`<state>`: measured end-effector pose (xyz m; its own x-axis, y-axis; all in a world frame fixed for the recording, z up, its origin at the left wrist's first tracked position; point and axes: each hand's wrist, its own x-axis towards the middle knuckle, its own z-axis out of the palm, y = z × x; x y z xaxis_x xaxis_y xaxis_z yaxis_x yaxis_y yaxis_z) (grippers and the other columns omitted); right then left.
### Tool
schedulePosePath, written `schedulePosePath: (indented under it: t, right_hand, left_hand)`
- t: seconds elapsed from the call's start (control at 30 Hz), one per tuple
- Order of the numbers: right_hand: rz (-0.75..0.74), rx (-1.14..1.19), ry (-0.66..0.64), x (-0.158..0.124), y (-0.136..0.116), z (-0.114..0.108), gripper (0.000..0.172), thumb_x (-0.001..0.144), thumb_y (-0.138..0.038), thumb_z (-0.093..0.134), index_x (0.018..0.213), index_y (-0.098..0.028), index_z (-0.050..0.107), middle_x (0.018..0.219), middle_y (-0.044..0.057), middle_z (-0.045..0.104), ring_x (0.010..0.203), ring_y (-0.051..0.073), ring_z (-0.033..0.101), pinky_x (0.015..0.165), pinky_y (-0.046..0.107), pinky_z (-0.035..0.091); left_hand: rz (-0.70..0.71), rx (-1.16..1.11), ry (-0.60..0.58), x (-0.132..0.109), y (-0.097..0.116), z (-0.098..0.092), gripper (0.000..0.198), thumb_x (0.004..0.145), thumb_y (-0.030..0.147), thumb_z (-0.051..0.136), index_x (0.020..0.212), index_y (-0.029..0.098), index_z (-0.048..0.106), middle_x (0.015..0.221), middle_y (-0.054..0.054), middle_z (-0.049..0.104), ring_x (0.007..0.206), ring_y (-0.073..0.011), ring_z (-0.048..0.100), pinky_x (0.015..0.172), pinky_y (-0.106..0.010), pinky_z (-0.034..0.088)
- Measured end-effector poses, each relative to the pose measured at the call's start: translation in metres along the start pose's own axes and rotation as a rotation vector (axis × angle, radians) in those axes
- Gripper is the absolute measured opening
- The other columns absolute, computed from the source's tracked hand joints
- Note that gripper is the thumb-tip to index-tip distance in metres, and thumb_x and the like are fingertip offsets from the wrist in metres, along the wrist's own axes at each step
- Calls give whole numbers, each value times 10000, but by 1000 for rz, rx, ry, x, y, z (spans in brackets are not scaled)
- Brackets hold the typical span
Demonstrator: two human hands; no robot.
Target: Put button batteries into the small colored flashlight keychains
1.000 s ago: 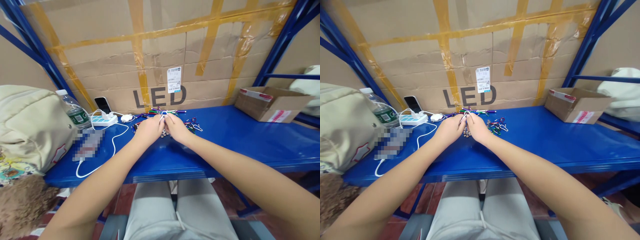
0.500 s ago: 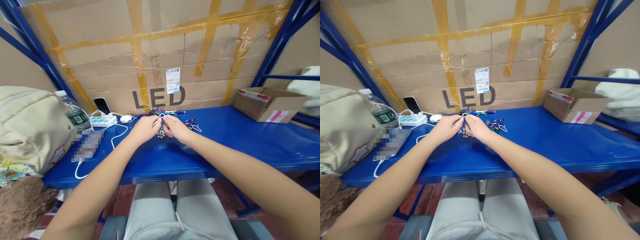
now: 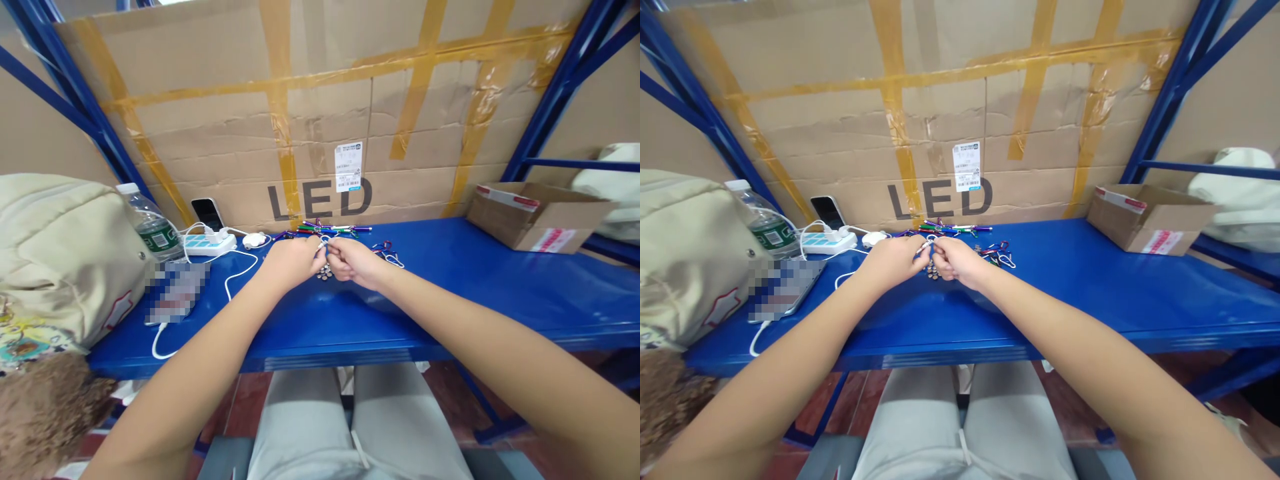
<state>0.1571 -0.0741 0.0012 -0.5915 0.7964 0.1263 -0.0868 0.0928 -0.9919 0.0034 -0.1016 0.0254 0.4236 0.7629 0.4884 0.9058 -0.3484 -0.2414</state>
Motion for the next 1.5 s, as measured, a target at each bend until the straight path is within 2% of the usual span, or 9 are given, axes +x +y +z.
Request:
schedulePosePath:
  t: [0.2, 0.33, 0.57, 0.7, 0.8, 0.9, 1.03, 1.1, 1.5]
  right_hand:
    - [-235, -322, 199, 2, 1, -2, 331, 923, -228, 317, 593, -230, 316, 390, -62, 351, 388, 96, 327, 434, 221, 302]
    - [-232, -341, 321, 5, -4, -22, 335, 933, -258, 287, 598, -236, 288, 396, -67, 318, 371, 97, 287, 412, 228, 287]
    - [146, -970, 195, -9, -22, -86, 365, 791, -178, 607, 460, -200, 454, 428, -15, 437, 381, 89, 341, 413, 253, 278]
    - [581, -1246, 220, -21, -29, -105, 460, 849, -444, 543, 464, -194, 522, 434, 38, 495, 360, 133, 407, 424, 298, 321]
    - [556, -1309, 371, -24, -33, -106, 488, 848, -514, 528, 476, -198, 519, 425, 34, 465, 371, 139, 409, 443, 305, 332]
    - [408, -1074, 416, -21, -32, -93, 505, 877, -548, 464, 517, -196, 502, 430, 7, 416, 356, 108, 348, 411, 279, 290]
    - [406, -453, 57, -12, -22, -58, 523, 922, -585, 291, 609, -202, 461, 404, -70, 264, 334, 71, 190, 348, 217, 174]
    - [386, -285, -17, -8, -14, -43, 482, 945, -528, 278, 608, -206, 399, 406, -83, 239, 338, 66, 164, 341, 194, 156]
    - [390, 23, 37, 1, -8, -27, 320, 945, -311, 306, 639, -218, 305, 403, -101, 222, 336, 63, 122, 339, 175, 142]
  left_hand:
    - [8, -242, -18, 0, 3, 3, 274, 887, 311, 412, 763, 177, 617, 707, -56, 663, 658, -190, 612, 588, -262, 399]
    - [41, -272, -50, -2, 15, 1, 247, 883, 322, 441, 815, 180, 631, 742, -58, 670, 674, -209, 618, 610, -280, 412]
    - [36, -460, -28, 3, -8, 8, 260, 929, 328, 409, 1017, 194, 614, 958, -50, 681, 848, -200, 624, 723, -291, 447]
    - [57, -467, -65, 4, -9, 13, 230, 912, 304, 455, 1036, 205, 621, 1012, -45, 677, 918, -197, 617, 798, -305, 452]
    - [92, -480, -60, 3, -4, 14, 216, 908, 289, 470, 1034, 205, 623, 1024, -43, 675, 929, -190, 614, 811, -300, 454]
    - [101, -451, -21, 2, -1, 15, 198, 906, 286, 490, 1035, 210, 621, 1039, -32, 670, 936, -179, 612, 801, -284, 456]
    - [103, -305, 82, 1, 1, 17, 183, 918, 282, 500, 1037, 219, 624, 1031, -29, 655, 939, -160, 607, 755, -249, 456]
    - [110, -178, 119, 1, 3, 18, 217, 940, 303, 465, 1048, 205, 626, 1000, -54, 651, 926, -174, 606, 708, -248, 453]
    - [218, 103, 121, 3, 16, 17, 299, 955, 151, 316, 927, 125, 613, 839, -121, 616, 819, -240, 589, 652, -330, 415]
